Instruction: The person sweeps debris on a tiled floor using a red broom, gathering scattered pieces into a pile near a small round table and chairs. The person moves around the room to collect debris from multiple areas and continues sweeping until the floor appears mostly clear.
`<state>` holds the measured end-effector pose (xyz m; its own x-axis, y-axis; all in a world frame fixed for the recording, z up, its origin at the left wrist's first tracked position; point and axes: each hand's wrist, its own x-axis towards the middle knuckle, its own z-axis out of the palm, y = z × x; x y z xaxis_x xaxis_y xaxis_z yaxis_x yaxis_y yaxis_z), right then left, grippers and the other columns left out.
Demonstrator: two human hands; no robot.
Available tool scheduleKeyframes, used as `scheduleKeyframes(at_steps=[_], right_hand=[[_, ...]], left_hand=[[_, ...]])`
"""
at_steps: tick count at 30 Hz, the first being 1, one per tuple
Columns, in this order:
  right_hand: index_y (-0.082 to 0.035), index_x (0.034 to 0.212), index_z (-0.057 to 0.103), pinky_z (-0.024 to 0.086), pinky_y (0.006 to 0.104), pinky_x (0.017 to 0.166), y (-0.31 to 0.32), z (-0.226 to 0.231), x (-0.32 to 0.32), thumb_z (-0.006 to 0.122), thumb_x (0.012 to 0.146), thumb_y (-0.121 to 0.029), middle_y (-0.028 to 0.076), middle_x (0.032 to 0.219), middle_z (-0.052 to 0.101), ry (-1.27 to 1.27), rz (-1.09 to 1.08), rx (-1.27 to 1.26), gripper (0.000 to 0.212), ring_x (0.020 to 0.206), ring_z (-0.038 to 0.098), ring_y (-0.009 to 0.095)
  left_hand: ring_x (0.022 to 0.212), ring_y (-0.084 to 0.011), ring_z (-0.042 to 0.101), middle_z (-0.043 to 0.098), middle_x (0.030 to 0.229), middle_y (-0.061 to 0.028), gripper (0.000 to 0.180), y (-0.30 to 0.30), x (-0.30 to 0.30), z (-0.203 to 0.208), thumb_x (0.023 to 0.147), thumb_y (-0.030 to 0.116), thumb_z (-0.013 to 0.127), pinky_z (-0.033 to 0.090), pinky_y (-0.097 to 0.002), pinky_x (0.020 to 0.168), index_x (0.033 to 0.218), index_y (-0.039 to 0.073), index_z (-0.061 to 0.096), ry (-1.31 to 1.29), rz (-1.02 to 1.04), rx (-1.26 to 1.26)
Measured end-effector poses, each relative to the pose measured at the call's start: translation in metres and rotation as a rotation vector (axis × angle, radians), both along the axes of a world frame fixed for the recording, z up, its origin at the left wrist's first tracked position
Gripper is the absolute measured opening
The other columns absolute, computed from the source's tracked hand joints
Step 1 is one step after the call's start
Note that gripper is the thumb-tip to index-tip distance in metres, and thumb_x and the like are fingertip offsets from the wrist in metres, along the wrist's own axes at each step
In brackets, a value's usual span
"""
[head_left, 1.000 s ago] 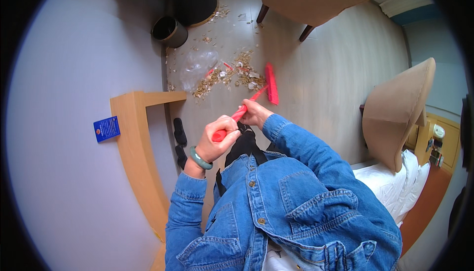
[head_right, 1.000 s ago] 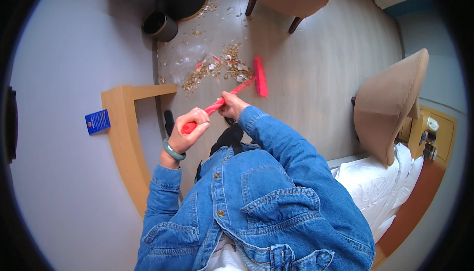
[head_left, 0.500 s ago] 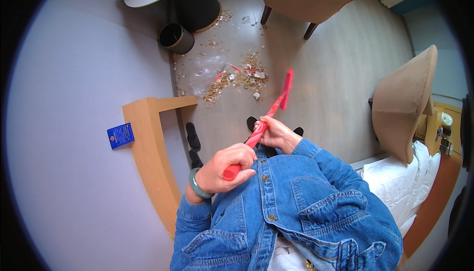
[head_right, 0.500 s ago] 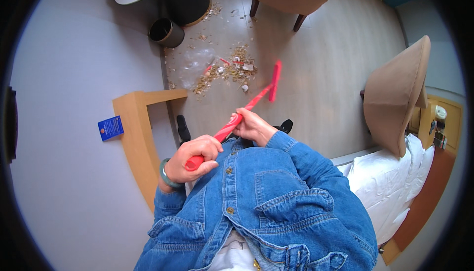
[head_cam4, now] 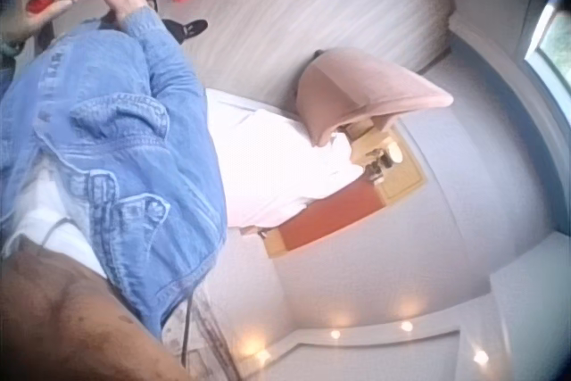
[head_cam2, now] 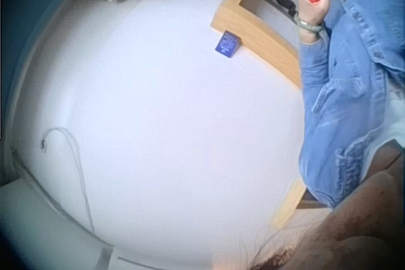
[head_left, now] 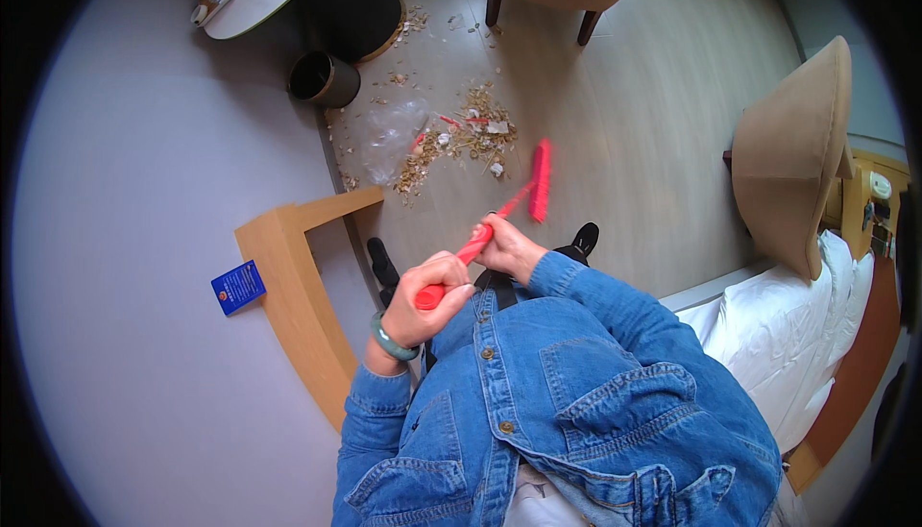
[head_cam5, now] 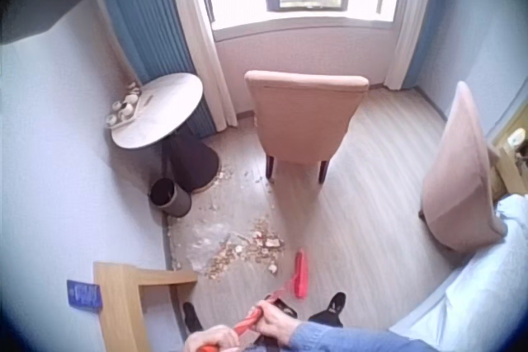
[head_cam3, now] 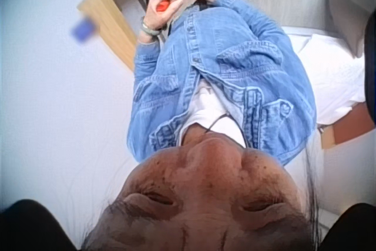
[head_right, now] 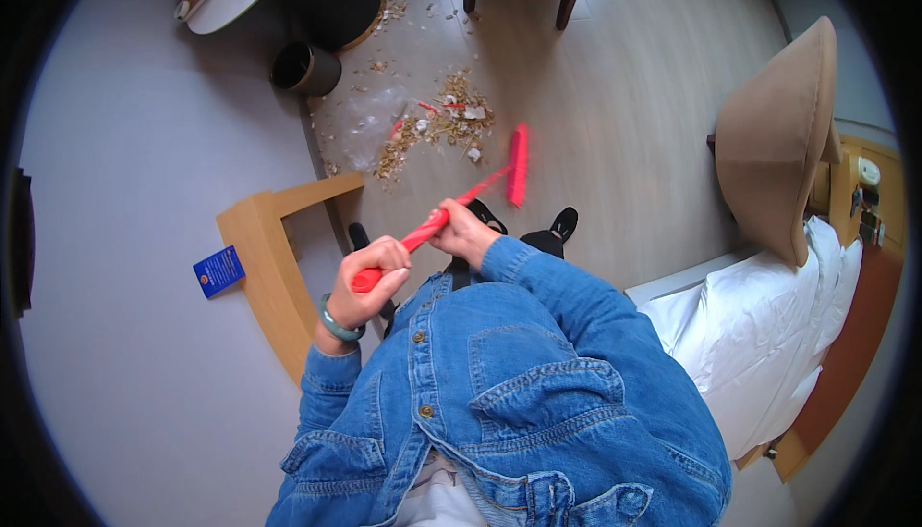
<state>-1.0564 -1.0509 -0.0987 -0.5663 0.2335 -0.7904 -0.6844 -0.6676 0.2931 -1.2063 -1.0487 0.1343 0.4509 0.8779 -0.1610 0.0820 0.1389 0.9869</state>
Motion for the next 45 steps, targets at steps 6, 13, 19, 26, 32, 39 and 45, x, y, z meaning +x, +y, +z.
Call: scheduleKeyframes(at_steps=[6,13,19,26,32,39,45], right_hand=[[-0.012,0.078,0.052,0.051,0.0363,0.07,0.024,0.025,-0.037,0.051,0.091,-0.022,0.001,0.073,0.058,0.098,0.026,0.162,0.016,0.07,0.058,0.016],[-0.006,0.089,0.051,0.053,0.0303,0.073,0.025,0.071,-0.031,0.056,0.094,-0.015,0.005,0.079,0.058,0.161,0.031,0.184,0.012,0.073,0.058,0.016],[-0.006,0.091,0.051,0.051,0.0303,0.076,0.032,0.084,0.008,0.06,0.094,-0.018,0.005,0.084,0.058,0.143,0.061,0.241,0.016,0.078,0.058,0.016],[-0.009,0.091,0.052,0.052,0.0356,0.071,0.067,0.036,0.072,0.056,0.097,-0.026,0.004,0.077,0.061,-0.252,0.226,0.177,0.018,0.073,0.06,0.017],[-0.008,0.087,0.048,0.049,0.0344,0.064,0.099,-0.02,0.062,0.046,0.098,-0.02,0.003,0.067,0.053,-0.345,0.264,0.01,0.017,0.064,0.054,0.018],[-0.015,0.09,0.05,0.047,0.0377,0.067,0.11,-0.023,-0.028,0.046,0.092,-0.023,0.0,0.072,0.057,-0.316,0.504,0.107,0.01,0.07,0.057,0.017],[-0.012,0.088,0.048,0.048,0.036,0.064,0.13,0.001,-0.07,0.045,0.092,-0.021,0.001,0.071,0.055,-0.175,0.551,0.142,0.01,0.066,0.055,0.016]], left_hand=[[0.071,-0.0219,0.054,0.052,0.073,-0.0083,0.02,0.002,-0.011,0.03,0.073,-0.004,0.065,0.045,-0.0307,0.068,0.068,0.003,0.048,0.152,-0.051,0.15],[0.074,-0.025,0.057,0.054,0.072,-0.0076,0.023,-0.006,-0.011,0.072,0.07,-0.001,0.071,0.047,-0.033,0.066,0.068,0.005,0.049,0.203,-0.144,0.226],[0.074,-0.0251,0.056,0.053,0.073,-0.0072,0.021,-0.004,-0.01,0.072,0.073,0.0,0.07,0.046,-0.0332,0.065,0.07,0.005,0.05,0.079,-0.161,0.237],[0.091,-0.0218,0.059,0.059,0.088,-0.0088,0.016,0.006,0.03,-0.008,0.081,-0.002,0.066,0.047,-0.033,0.083,0.078,0.004,0.052,-0.125,0.12,0.099],[0.09,-0.0183,0.059,0.059,0.086,-0.0072,0.016,0.025,0.046,-0.056,0.083,-0.003,0.065,0.046,-0.0311,0.084,0.073,0.002,0.053,-0.118,0.29,0.004],[0.089,-0.0198,0.057,0.054,0.075,-0.0045,0.023,0.034,-0.003,-0.024,0.081,-0.007,0.061,0.045,-0.0317,0.083,0.068,0.003,0.046,0.076,0.384,-0.014],[0.082,-0.0232,0.057,0.055,0.076,-0.0093,0.019,0.051,-0.005,0.009,0.077,-0.006,0.064,0.046,-0.0319,0.077,0.069,0.002,0.048,0.217,0.411,0.056]])
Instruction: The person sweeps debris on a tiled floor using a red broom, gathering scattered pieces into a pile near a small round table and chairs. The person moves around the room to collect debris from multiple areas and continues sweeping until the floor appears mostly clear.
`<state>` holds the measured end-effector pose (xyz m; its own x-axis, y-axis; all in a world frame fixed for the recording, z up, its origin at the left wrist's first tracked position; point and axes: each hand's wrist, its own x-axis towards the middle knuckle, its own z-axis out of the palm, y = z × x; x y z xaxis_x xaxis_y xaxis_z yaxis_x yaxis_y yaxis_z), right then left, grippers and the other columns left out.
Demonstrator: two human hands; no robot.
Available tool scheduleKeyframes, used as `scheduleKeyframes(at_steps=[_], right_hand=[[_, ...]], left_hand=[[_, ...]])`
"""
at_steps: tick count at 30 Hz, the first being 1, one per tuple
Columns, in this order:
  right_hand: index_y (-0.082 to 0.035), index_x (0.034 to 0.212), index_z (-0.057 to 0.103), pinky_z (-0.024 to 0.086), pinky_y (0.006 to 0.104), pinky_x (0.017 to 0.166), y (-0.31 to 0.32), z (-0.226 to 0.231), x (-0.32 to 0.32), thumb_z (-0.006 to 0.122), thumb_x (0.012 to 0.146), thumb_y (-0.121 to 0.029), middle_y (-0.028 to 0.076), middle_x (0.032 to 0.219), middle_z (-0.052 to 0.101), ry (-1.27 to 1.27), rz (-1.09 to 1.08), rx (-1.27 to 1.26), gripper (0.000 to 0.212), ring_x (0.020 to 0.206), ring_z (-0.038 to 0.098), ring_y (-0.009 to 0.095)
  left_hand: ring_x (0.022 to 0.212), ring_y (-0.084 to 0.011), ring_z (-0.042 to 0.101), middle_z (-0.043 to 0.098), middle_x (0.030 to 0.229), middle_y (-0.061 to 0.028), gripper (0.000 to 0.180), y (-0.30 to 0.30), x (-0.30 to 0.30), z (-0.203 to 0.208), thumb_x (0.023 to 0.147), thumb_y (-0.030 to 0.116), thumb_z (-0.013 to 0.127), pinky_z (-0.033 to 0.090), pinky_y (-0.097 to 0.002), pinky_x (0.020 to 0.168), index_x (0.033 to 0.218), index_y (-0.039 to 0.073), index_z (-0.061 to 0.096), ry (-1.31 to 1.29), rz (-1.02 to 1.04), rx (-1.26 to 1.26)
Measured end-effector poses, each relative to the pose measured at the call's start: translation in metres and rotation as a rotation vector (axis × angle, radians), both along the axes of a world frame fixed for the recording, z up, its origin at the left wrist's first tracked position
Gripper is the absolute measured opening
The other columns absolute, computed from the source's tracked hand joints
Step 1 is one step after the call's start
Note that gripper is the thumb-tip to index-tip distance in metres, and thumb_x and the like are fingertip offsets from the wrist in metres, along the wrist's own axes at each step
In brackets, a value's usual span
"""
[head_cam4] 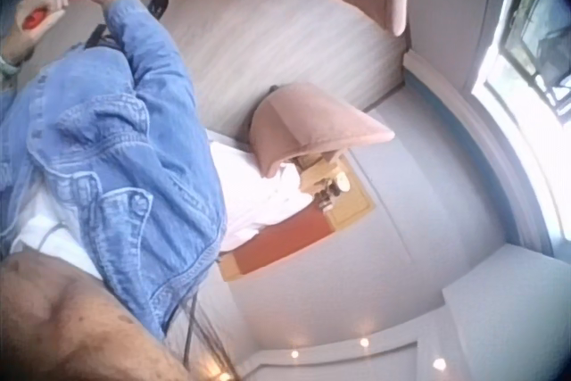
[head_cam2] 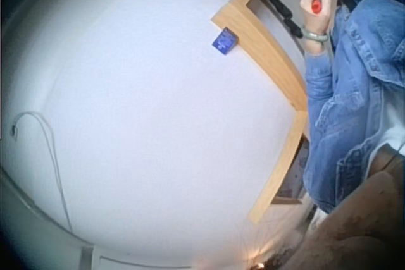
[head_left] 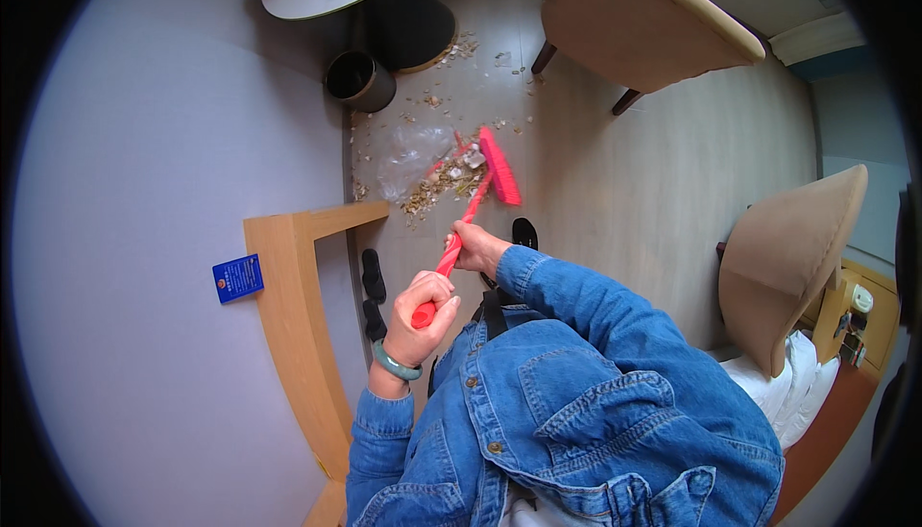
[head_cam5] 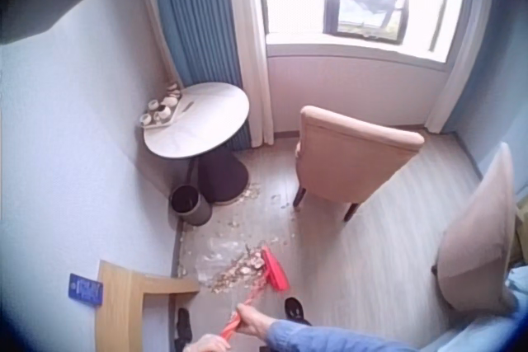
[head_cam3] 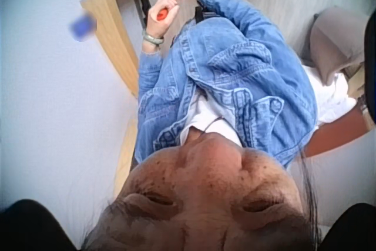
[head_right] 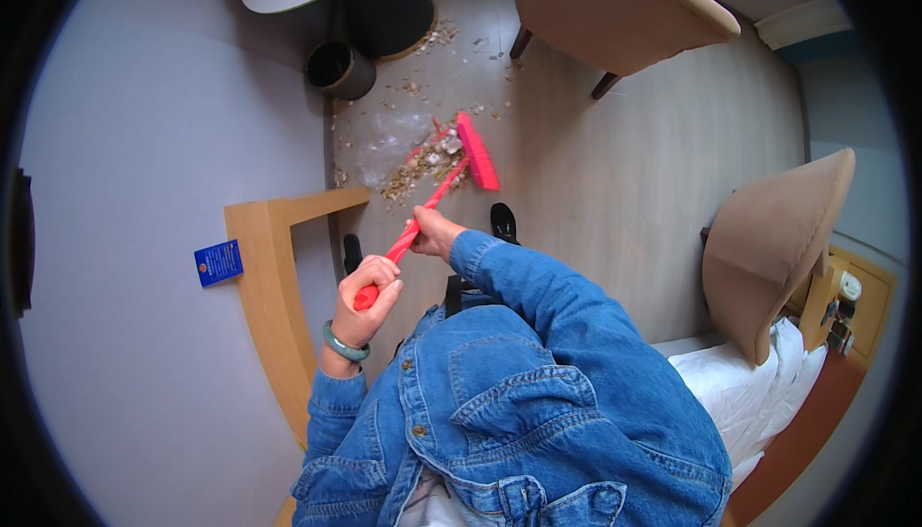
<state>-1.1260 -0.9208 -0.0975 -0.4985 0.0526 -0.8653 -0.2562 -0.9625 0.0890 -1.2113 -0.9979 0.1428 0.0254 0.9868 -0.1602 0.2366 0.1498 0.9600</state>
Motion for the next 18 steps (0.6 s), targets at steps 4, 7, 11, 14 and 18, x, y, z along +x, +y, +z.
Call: scheduleKeyframes(at_steps=[4,7,11,14,18], right_hand=[[-0.01,0.085,0.048,0.049,0.0334,0.062,0.013,0.022,-0.003,0.047,0.093,-0.02,0.001,0.068,0.055,0.089,0.011,0.034,0.012,0.062,0.055,0.016],[-0.011,0.085,0.05,0.049,0.0331,0.062,0.021,0.042,0.003,0.049,0.094,-0.02,0.001,0.067,0.056,0.161,0.005,0.052,0.014,0.062,0.056,0.016],[-0.009,0.086,0.051,0.05,0.0331,0.064,0.029,0.068,0.035,0.05,0.097,-0.022,0.002,0.068,0.057,0.214,-0.02,0.088,0.017,0.063,0.056,0.016],[-0.009,0.086,0.051,0.05,0.0329,0.066,0.04,0.078,0.071,0.051,0.098,-0.026,0.003,0.07,0.058,0.237,-0.04,0.091,0.021,0.066,0.056,0.017],[-0.007,0.093,0.048,0.05,0.0302,0.062,0.065,0.066,0.112,0.054,0.098,-0.028,0.004,0.072,0.058,0.116,-0.117,0.128,0.023,0.065,0.057,0.015]], left_hand=[[0.082,-0.0259,0.057,0.055,0.077,-0.01,0.02,0.01,0.014,0.019,0.075,-0.004,0.067,0.046,-0.0331,0.077,0.071,0.003,0.049,0.103,-0.025,0.07],[0.082,-0.0267,0.057,0.055,0.078,-0.0097,0.021,0.017,0.023,0.038,0.074,-0.002,0.07,0.046,-0.0336,0.076,0.072,0.004,0.05,0.123,-0.06,0.103],[0.081,-0.0276,0.056,0.055,0.078,-0.0093,0.023,0.022,0.04,0.059,0.073,0.0,0.073,0.047,-0.036,0.076,0.073,0.004,0.05,0.097,-0.117,0.159],[0.083,-0.0283,0.056,0.055,0.079,-0.0096,0.024,0.025,0.053,0.058,0.073,0.001,0.074,0.048,-0.0367,0.077,0.074,0.004,0.05,0.06,-0.14,0.189],[0.087,-0.0274,0.058,0.058,0.086,-0.0109,0.021,0.04,0.072,0.027,0.077,0.002,0.071,0.048,-0.0348,0.08,0.075,0.004,0.051,-0.061,-0.071,0.194]])
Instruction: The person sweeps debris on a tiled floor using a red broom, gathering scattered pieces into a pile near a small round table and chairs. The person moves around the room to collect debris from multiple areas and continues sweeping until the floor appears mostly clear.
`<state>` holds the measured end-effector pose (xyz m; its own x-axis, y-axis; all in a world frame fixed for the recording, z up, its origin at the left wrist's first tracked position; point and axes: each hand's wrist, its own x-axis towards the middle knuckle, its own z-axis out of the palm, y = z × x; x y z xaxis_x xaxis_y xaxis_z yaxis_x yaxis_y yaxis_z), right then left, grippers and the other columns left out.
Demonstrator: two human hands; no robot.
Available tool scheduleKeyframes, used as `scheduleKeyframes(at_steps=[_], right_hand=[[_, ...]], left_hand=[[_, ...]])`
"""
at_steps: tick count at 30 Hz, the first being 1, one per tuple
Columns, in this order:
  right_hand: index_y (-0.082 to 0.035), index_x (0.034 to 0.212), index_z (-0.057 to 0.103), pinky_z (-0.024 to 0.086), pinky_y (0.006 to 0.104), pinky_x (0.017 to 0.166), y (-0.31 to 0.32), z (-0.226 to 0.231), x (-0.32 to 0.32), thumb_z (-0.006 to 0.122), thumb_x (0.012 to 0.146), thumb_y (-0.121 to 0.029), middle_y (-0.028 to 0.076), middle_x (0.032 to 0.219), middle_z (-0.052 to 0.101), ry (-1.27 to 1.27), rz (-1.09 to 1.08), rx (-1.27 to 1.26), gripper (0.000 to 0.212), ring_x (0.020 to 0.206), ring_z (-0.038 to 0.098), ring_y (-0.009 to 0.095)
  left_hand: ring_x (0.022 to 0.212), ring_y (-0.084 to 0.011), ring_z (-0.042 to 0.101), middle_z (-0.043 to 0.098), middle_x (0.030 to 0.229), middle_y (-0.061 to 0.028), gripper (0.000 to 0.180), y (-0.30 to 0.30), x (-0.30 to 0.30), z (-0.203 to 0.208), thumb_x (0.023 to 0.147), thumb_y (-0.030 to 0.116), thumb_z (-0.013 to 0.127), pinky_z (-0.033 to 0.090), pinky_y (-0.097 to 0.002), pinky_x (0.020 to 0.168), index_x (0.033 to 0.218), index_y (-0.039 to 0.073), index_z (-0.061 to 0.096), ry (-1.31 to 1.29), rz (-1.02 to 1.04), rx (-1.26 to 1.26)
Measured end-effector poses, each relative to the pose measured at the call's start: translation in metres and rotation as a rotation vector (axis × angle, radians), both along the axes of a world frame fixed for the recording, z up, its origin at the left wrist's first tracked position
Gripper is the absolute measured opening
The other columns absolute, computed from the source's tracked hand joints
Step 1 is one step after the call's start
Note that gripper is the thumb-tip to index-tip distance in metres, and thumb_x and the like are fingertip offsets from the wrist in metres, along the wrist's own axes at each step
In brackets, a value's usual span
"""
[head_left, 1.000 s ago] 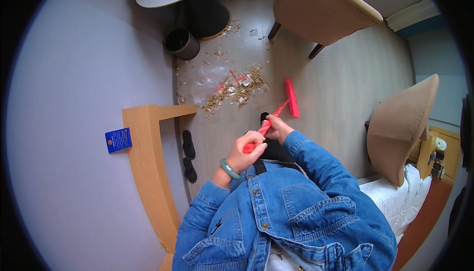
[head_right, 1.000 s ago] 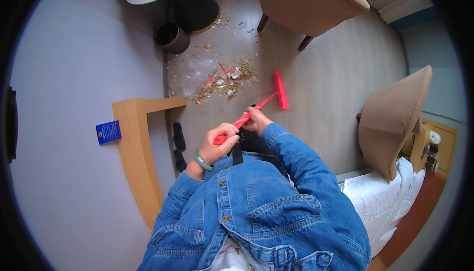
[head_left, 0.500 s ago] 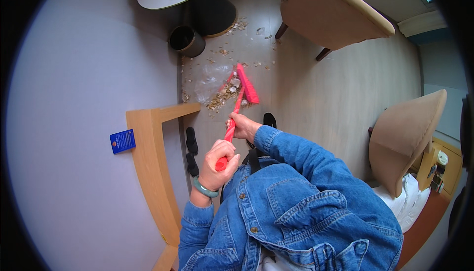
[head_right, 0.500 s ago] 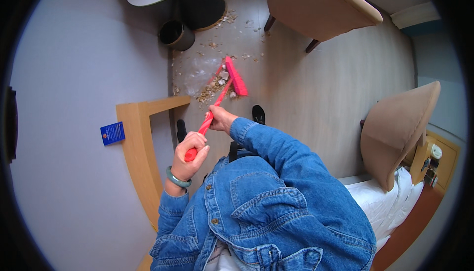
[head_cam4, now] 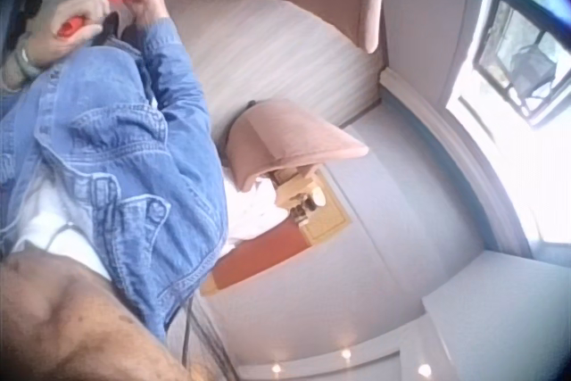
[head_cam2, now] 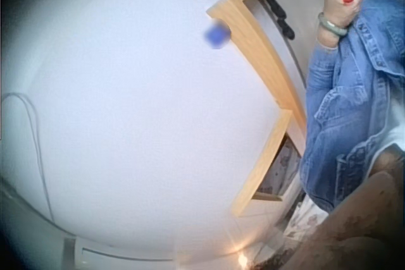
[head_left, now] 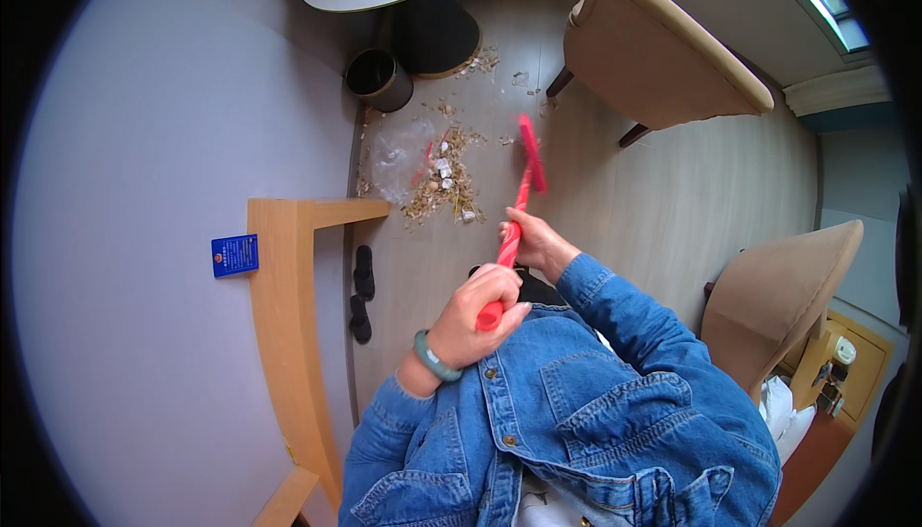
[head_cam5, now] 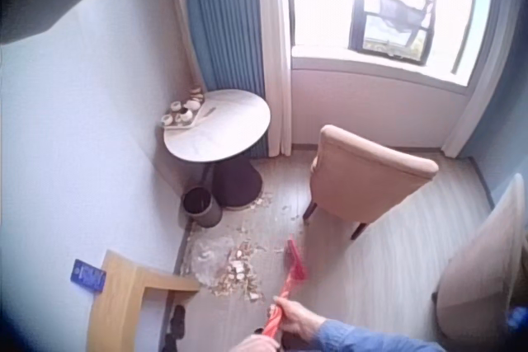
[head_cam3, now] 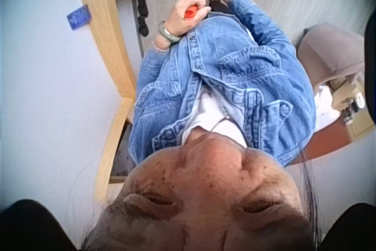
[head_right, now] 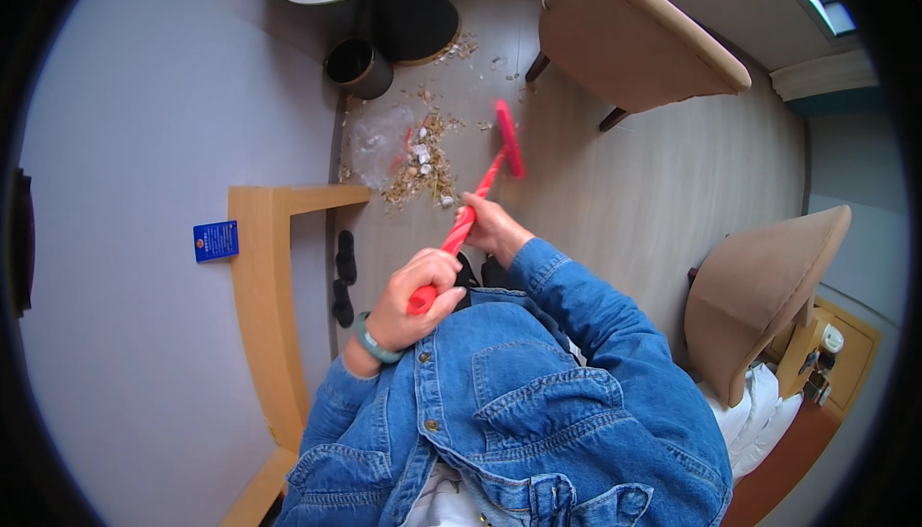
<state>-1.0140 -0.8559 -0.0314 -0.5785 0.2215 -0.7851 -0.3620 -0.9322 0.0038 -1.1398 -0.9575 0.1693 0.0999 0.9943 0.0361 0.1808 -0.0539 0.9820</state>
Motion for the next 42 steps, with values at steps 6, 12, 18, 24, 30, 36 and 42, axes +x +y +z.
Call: scheduleKeyframes(at_steps=[6,12,18,24,30,36,42], right_hand=[[-0.008,0.093,0.045,0.047,0.0353,0.062,0.04,-0.061,0.022,0.047,0.097,-0.026,0.003,0.069,0.052,-0.395,0.09,0.125,0.019,0.064,0.053,0.017],[-0.014,0.089,0.05,0.046,0.0378,0.065,0.023,-0.097,-0.042,0.046,0.094,-0.029,0.003,0.074,0.055,-0.424,0.177,0.092,0.016,0.07,0.055,0.02],[-0.011,0.096,0.048,0.047,0.0362,0.064,-0.003,-0.047,-0.099,0.046,0.096,-0.024,-0.001,0.074,0.055,-0.293,0.277,0.077,0.013,0.067,0.055,0.016],[-0.01,0.09,0.051,0.049,0.0326,0.064,-0.027,0.041,-0.096,0.052,0.095,-0.022,0.0,0.073,0.056,0.022,0.178,0.057,0.013,0.065,0.056,0.015],[-0.013,0.089,0.056,0.049,0.0302,0.067,-0.028,0.075,-0.099,0.054,0.098,-0.03,-0.003,0.079,0.062,0.121,0.244,0.119,0.02,0.07,0.059,0.011],[-0.013,0.09,0.058,0.048,0.0312,0.075,-0.034,0.073,-0.056,0.058,0.096,-0.031,-0.003,0.083,0.063,0.056,0.165,0.112,0.019,0.077,0.06,0.012],[-0.013,0.09,0.057,0.051,0.0351,0.073,-0.036,0.029,0.02,0.061,0.095,-0.029,0.0,0.08,0.063,-0.116,-0.022,0.063,0.017,0.077,0.061,0.016]], left_hand=[[0.093,-0.0188,0.06,0.062,0.087,-0.0077,0.015,0.031,0.026,-0.072,0.082,-0.003,0.065,0.047,-0.0297,0.083,0.074,0.002,0.053,-0.174,0.195,-0.074],[0.085,-0.0174,0.062,0.064,0.086,-0.0094,0.013,0.013,-0.012,-0.082,0.083,-0.002,0.065,0.048,-0.0288,0.079,0.074,0.0,0.054,-0.14,0.402,-0.167],[0.08,-0.0237,0.062,0.059,0.08,-0.009,0.02,-0.005,-0.032,-0.026,0.077,-0.007,0.065,0.049,-0.0322,0.075,0.07,0.003,0.049,0.071,0.37,-0.074],[0.075,-0.0269,0.06,0.056,0.072,-0.0093,0.023,-0.016,-0.041,0.053,0.07,-0.006,0.069,0.049,-0.0345,0.069,0.069,0.004,0.048,0.237,0.088,-0.013],[0.073,-0.0284,0.06,0.054,0.068,-0.0072,0.022,-0.029,-0.054,0.08,0.069,-0.002,0.07,0.049,-0.035,0.066,0.068,0.005,0.049,0.168,0.104,0.064],[0.073,-0.0282,0.06,0.054,0.069,-0.008,0.022,-0.032,-0.051,0.068,0.07,-0.002,0.071,0.049,-0.0351,0.068,0.07,0.005,0.05,0.093,0.029,0.101],[0.08,-0.0262,0.06,0.057,0.078,-0.0093,0.019,-0.016,-0.024,0.012,0.076,-0.008,0.066,0.049,-0.0352,0.074,0.072,0.003,0.051,-0.127,-0.039,-0.001]])
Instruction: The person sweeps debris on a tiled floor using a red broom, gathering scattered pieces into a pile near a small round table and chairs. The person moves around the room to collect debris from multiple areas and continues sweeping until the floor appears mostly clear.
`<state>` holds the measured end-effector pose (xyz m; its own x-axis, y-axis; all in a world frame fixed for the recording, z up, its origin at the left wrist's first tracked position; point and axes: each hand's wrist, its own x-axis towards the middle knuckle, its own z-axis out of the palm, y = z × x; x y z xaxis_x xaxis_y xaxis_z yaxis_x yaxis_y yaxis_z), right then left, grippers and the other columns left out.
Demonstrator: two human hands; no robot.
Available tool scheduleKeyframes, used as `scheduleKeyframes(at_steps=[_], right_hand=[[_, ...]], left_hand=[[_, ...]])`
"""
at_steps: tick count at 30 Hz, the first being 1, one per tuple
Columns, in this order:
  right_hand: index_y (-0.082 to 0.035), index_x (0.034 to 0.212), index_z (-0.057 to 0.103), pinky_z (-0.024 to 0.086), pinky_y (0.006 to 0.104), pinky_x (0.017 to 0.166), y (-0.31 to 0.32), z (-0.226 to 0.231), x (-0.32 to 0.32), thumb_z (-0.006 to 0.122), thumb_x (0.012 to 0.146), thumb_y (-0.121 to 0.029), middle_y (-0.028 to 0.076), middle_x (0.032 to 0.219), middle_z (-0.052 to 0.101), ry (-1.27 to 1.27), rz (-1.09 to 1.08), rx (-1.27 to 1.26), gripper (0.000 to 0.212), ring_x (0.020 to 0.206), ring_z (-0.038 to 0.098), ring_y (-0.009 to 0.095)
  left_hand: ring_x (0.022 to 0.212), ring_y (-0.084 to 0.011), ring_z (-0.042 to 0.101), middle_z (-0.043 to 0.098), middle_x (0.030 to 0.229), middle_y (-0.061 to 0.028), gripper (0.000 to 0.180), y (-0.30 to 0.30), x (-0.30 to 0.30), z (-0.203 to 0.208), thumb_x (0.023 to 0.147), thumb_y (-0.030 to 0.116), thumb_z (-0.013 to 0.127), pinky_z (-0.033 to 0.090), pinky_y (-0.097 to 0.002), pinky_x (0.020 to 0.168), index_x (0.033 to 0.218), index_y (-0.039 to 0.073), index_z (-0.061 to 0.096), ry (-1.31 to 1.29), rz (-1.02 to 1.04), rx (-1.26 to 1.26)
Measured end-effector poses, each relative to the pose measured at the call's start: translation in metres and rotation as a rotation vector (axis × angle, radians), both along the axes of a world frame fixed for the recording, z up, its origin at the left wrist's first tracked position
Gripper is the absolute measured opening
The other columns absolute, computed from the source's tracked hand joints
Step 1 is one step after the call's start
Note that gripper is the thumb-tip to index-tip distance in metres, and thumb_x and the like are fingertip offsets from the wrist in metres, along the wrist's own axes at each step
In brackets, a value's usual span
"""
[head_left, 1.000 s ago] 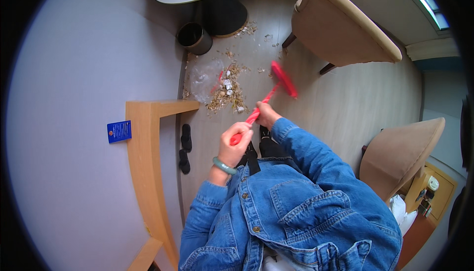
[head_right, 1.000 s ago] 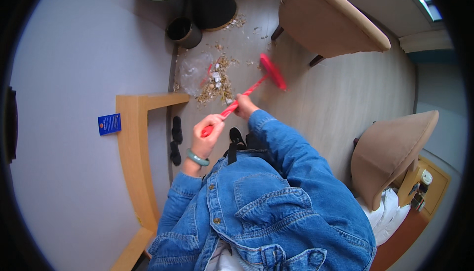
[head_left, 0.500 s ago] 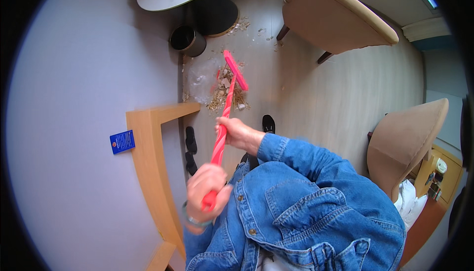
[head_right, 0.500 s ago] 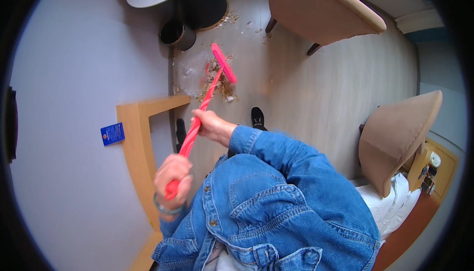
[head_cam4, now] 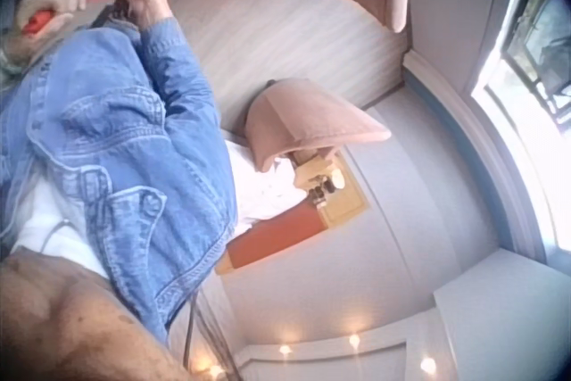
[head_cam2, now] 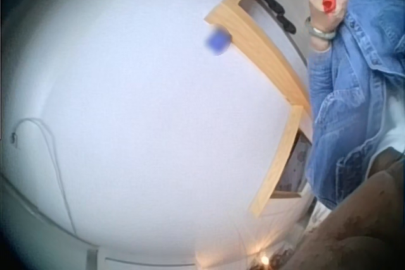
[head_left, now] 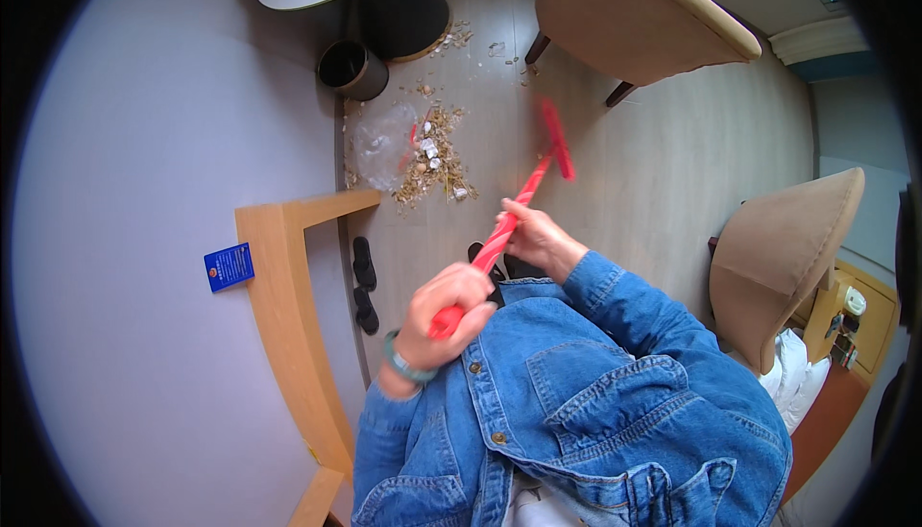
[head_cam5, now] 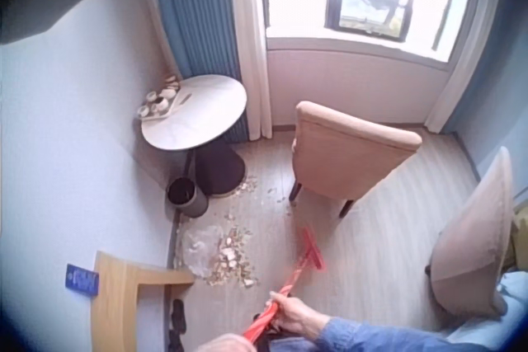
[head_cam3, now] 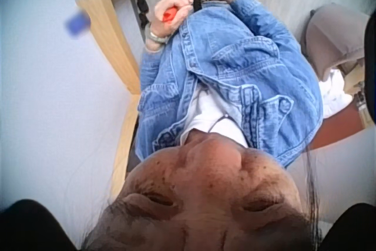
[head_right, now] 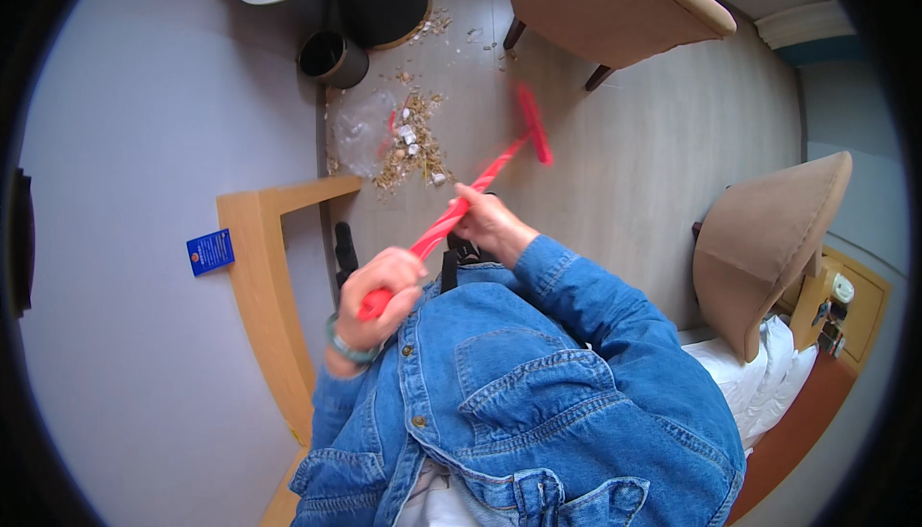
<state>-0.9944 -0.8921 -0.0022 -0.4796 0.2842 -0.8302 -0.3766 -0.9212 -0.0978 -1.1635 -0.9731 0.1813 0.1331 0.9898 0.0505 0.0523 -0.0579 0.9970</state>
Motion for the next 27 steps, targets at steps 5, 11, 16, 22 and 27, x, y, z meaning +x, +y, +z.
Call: scheduleKeyframes(at_steps=[5,11,16,22,27], right_hand=[[-0.014,0.091,0.055,0.051,0.0329,0.07,0.009,-0.06,0.047,0.058,0.095,-0.028,-0.001,0.079,0.063,-0.215,0.003,-0.109,0.014,0.075,0.062,0.016],[-0.012,0.097,0.053,0.049,0.0401,0.079,-0.023,-0.101,-0.002,0.052,0.095,-0.027,0.003,0.081,0.061,-0.221,0.123,-0.083,0.015,0.081,0.06,0.02],[-0.012,0.098,0.055,0.047,0.0352,0.074,-0.045,-0.077,-0.089,0.052,0.092,-0.026,0.004,0.091,0.065,-0.012,0.255,-0.111,0.016,0.09,0.062,0.021],[-0.014,0.089,0.057,0.05,0.0332,0.067,-0.059,-0.028,-0.12,0.056,0.094,-0.028,-0.001,0.078,0.064,0.159,0.296,0.041,0.015,0.07,0.061,0.015],[-0.014,0.089,0.057,0.049,0.0328,0.071,-0.046,-0.004,-0.099,0.057,0.095,-0.032,0.0,0.08,0.065,0.22,0.268,0.105,0.018,0.074,0.061,0.015]], left_hand=[[0.081,-0.0183,0.06,0.061,0.083,-0.0086,0.013,0.011,0.035,-0.08,0.082,-0.001,0.065,0.048,-0.0298,0.077,0.075,0.002,0.055,-0.145,0.02,-0.145],[0.084,-0.0163,0.059,0.062,0.086,-0.0072,0.008,-0.019,0.015,-0.077,0.084,-0.002,0.063,0.047,-0.0284,0.078,0.078,0.0,0.057,-0.036,0.125,-0.234],[0.085,-0.0178,0.059,0.059,0.082,-0.008,0.016,-0.049,-0.026,-0.028,0.082,-0.008,0.059,0.046,-0.0293,0.079,0.073,0.001,0.05,0.157,0.161,-0.176],[0.079,-0.0257,0.057,0.054,0.076,-0.0086,0.022,-0.07,-0.028,0.016,0.075,-0.004,0.068,0.047,-0.0345,0.074,0.073,0.004,0.048,0.266,0.089,0.004],[0.078,-0.0265,0.056,0.055,0.077,-0.0095,0.024,-0.072,-0.026,0.031,0.076,-0.001,0.071,0.046,-0.0346,0.072,0.073,0.005,0.048,0.275,0.082,0.092]])
